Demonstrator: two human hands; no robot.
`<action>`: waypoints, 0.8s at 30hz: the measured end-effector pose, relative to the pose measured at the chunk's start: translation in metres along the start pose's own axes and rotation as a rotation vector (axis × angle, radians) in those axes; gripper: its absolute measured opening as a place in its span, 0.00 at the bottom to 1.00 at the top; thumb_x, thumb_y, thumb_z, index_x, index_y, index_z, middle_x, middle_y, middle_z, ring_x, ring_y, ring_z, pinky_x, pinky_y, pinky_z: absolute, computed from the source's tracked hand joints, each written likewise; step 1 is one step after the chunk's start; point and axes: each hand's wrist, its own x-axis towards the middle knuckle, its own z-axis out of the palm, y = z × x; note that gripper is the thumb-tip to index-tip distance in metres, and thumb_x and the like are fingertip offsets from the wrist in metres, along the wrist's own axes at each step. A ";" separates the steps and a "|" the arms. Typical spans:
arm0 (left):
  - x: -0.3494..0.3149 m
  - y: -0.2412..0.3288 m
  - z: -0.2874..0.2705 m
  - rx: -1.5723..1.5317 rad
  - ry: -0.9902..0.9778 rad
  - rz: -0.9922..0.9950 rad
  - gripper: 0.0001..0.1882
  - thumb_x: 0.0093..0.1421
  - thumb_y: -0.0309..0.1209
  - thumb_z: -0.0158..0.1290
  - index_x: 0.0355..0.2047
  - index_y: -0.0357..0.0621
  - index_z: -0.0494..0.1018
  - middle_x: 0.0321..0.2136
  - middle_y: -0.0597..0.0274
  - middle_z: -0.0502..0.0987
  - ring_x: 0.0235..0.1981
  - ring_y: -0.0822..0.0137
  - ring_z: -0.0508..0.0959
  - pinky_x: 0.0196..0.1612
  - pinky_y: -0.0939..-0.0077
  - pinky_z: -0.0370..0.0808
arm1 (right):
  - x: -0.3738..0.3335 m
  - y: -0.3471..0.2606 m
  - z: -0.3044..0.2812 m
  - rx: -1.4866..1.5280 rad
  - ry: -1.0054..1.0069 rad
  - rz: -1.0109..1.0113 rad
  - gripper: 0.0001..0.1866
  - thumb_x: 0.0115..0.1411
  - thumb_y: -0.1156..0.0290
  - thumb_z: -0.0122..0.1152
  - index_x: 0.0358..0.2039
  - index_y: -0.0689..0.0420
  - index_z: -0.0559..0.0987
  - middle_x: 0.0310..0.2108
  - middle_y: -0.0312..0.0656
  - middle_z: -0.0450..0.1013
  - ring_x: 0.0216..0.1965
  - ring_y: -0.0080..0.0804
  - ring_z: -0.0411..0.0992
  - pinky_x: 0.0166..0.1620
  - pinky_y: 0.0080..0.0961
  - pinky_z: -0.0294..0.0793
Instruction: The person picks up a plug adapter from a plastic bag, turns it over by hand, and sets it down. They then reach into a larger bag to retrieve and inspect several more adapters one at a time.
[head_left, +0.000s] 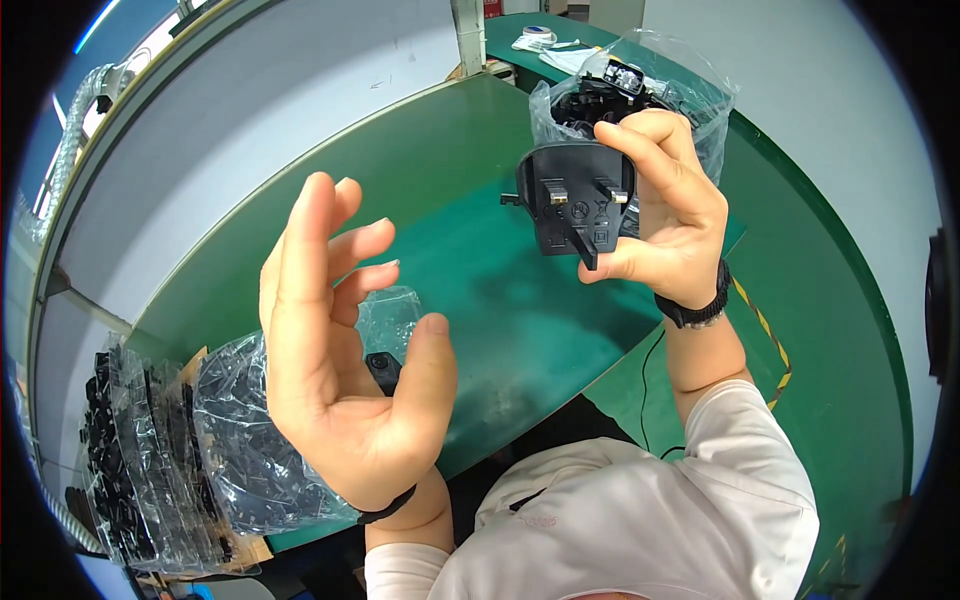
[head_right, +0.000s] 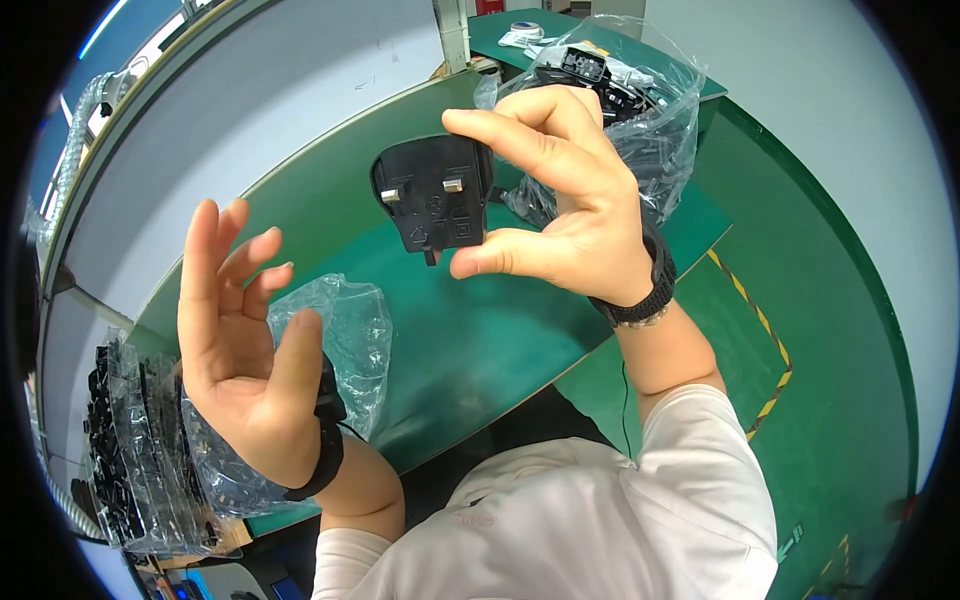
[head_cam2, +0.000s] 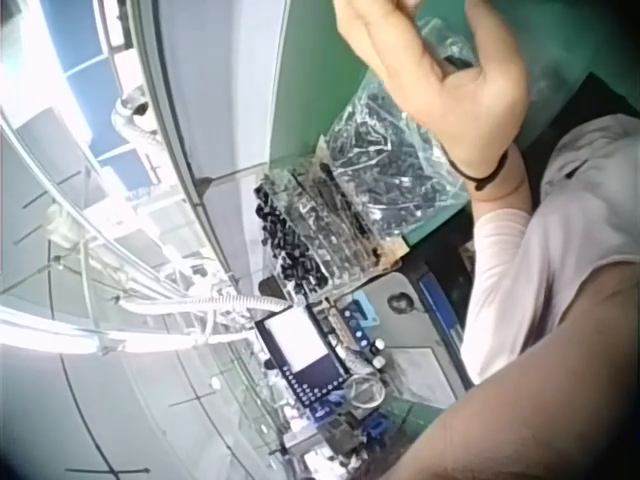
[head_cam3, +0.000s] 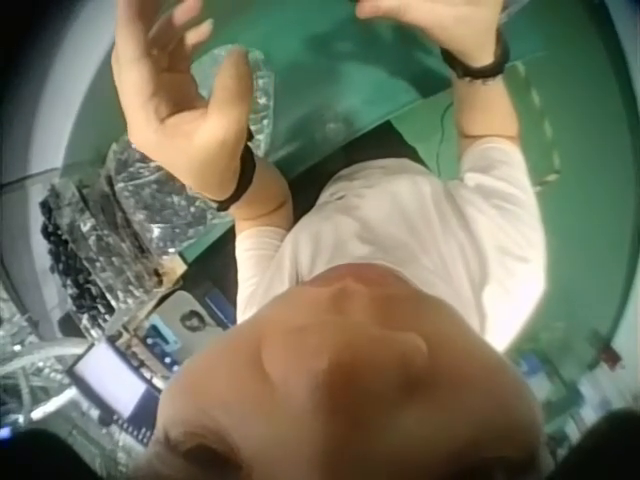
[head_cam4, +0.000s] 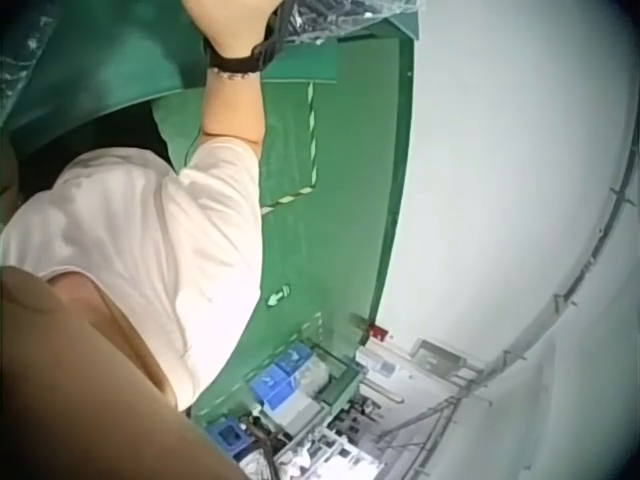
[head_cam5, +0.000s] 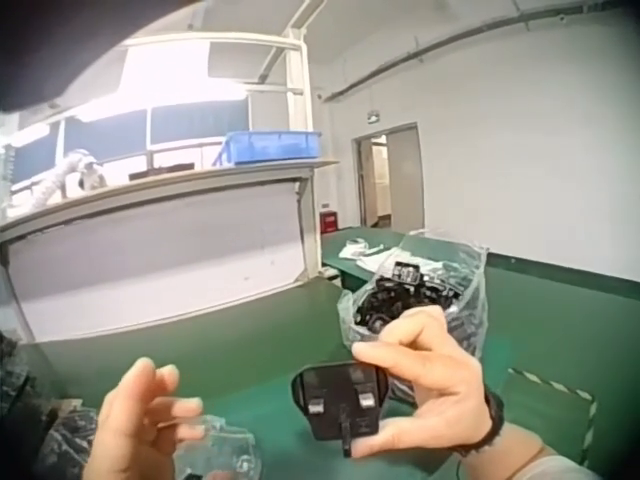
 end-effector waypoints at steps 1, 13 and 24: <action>0.000 -0.001 0.001 0.002 0.004 0.008 0.39 0.42 0.13 0.49 0.60 0.29 0.56 0.53 0.43 0.66 0.49 0.62 0.71 0.50 0.73 0.68 | 0.000 0.001 -0.001 -0.004 0.002 0.001 0.40 0.28 0.56 0.77 0.47 0.56 0.78 0.35 0.35 0.68 0.39 0.32 0.62 0.47 0.28 0.61; -0.005 -0.006 -0.016 -0.181 0.352 0.204 0.18 0.48 0.18 0.55 0.41 0.38 0.66 0.47 0.44 0.68 0.38 0.64 0.75 0.39 0.76 0.72 | 0.037 0.111 -0.089 -1.193 -0.116 0.315 0.32 0.43 0.48 0.68 0.47 0.50 0.77 0.48 0.46 0.69 0.53 0.47 0.59 0.53 0.39 0.61; 0.011 -0.039 0.027 -0.118 0.080 -0.048 0.12 0.53 0.21 0.56 0.40 0.37 0.72 0.35 0.62 0.73 0.31 0.74 0.73 0.36 0.81 0.70 | 0.020 0.132 -0.104 -1.217 -0.113 0.298 0.18 0.57 0.54 0.57 0.42 0.49 0.79 0.47 0.42 0.73 0.51 0.43 0.66 0.52 0.39 0.64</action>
